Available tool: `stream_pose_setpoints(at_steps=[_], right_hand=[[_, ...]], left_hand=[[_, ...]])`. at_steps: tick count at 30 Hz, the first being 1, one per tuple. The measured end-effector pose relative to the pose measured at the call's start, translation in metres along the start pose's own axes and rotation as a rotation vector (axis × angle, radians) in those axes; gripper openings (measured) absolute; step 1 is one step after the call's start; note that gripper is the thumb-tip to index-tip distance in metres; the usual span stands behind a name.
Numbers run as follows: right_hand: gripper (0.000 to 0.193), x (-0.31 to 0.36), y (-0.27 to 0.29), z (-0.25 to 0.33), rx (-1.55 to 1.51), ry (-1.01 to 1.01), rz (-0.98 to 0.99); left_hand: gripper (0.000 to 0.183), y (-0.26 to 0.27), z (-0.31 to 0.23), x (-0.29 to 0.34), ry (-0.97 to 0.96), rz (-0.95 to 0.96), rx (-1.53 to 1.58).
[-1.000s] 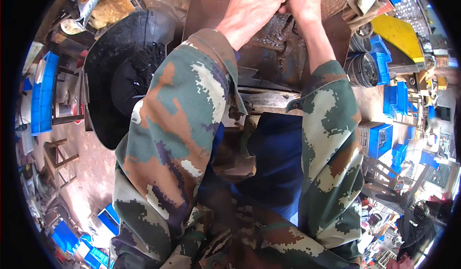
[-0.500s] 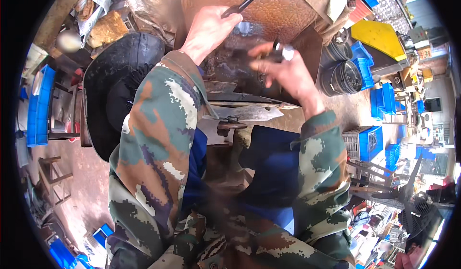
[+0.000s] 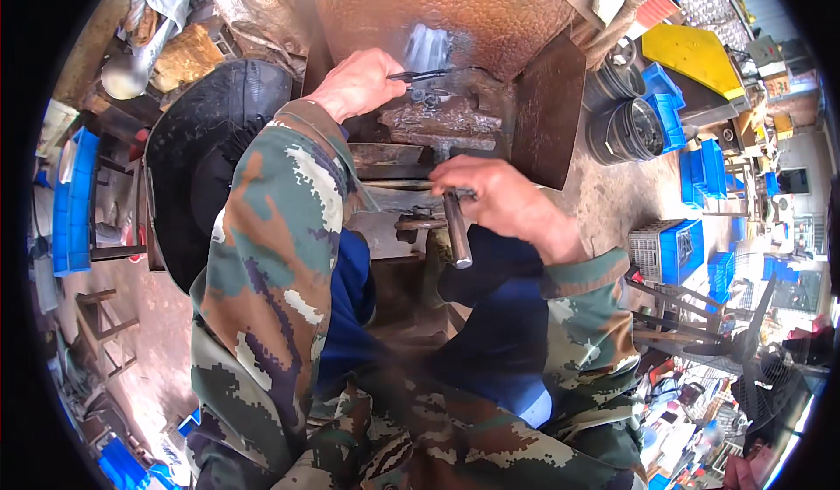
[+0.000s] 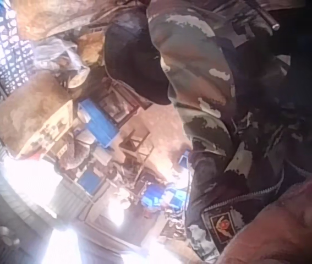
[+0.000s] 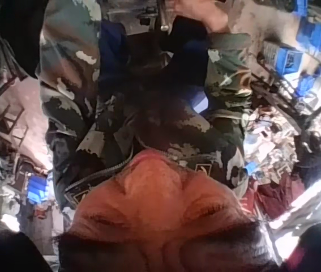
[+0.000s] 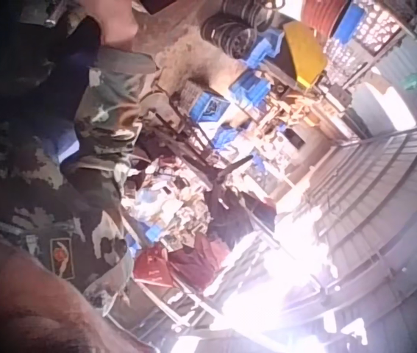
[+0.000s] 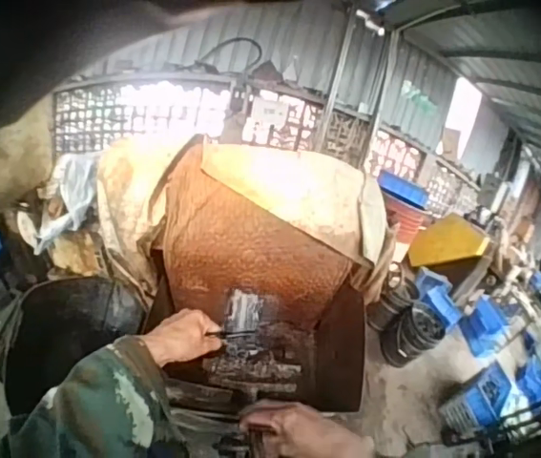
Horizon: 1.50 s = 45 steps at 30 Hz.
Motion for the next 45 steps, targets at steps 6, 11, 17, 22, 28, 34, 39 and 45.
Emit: stream_pose_setpoints(at_steps=[6, 11, 17, 22, 28, 34, 39, 45], right_hand=[[0.019, -0.017, 0.025, -0.040, -0.483, -0.555, -0.247], [0.027, -0.022, 0.044, -0.068, -0.748, -0.655, -0.612], [0.021, -0.040, 0.048, -0.071, -1.018, -0.531, -0.805], [0.018, -0.041, 0.049, -0.067, -1.060, -0.552, -0.868], [0.016, -0.025, 0.062, -0.066, -0.953, -0.550, -0.873], [0.020, -0.025, 0.050, -0.072, -0.971, -0.547, -0.811], [0.022, -0.017, 0.065, -0.063, -1.041, -0.490, -0.824], [0.028, -0.012, 0.074, -0.065, -1.019, -0.523, -0.860]], left_hand=[[0.020, -0.020, 0.030, -0.005, 0.042, 0.085, 0.096], [0.020, -0.003, 0.011, -0.018, 0.045, -0.127, 0.298], [0.019, -0.010, -0.036, 0.007, 0.129, 0.117, 0.802], [0.023, -0.016, -0.047, 0.013, 0.149, 0.160, 0.873], [0.033, -0.021, 0.001, -0.011, 0.169, 0.093, 0.800], [0.025, -0.037, 0.056, -0.012, 0.276, 0.129, 0.434], [0.022, -0.045, 0.028, -0.010, 0.139, 0.234, 0.372], [0.024, -0.043, 0.024, -0.009, 0.072, 0.231, 0.412]])
Point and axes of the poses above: each hand's wrist, its own x-axis away from the middle knuckle, its own y-axis out of the back of the hand, z = x × y, the point moved 10 cm from there along -x, towards the middle knuckle, and after that the axes turned 7 degrees about -z, right-handed, at the moved point
